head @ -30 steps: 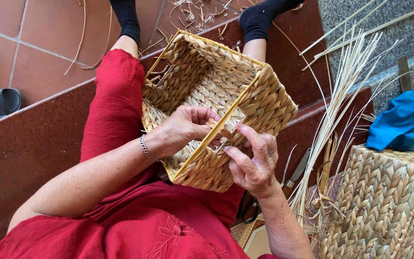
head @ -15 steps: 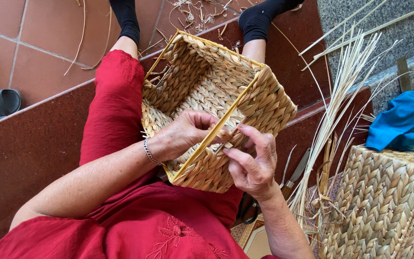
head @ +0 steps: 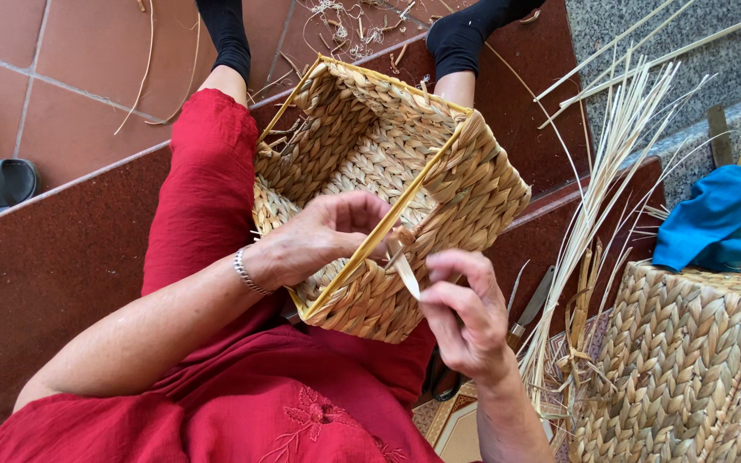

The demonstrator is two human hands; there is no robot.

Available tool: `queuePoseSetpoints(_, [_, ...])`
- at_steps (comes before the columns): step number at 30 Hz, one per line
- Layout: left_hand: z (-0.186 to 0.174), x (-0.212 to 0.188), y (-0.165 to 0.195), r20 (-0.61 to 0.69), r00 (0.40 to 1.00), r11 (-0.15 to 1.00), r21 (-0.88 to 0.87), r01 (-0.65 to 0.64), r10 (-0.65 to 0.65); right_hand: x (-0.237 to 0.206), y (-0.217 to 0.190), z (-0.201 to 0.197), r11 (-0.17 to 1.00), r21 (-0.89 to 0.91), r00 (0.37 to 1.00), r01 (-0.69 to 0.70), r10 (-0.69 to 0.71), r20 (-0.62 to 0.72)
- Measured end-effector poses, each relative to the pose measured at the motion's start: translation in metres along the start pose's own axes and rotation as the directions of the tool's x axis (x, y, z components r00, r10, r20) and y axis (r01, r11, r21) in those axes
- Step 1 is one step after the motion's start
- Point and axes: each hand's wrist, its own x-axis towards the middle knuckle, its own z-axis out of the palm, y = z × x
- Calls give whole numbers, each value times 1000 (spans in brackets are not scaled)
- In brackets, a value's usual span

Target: The person weaves a rectangular basket using dried plant fibers, interlacing strands by hand and trimming excess with shears. The person adjusts the basket's shape and continues weaving the rim.

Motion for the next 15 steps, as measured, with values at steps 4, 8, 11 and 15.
queuePoseSetpoints(4, [15,-26,21,-181,921,814,546,-197,345,-14,-18,-13,991,122,993,-49,35,114])
queuePoseSetpoints(8, [58,-66,23,276,635,-65,940,-335,721,-15,-40,-29,964,222,970,-144,94,223])
queuePoseSetpoints(11, [83,-71,14,493,630,-360,870,-338,599,-3,-42,-28,966,240,965,-91,27,260])
queuePoseSetpoints(15, [82,-62,6,559,652,-376,829,-415,513,19,-32,-22,954,295,984,-61,8,178])
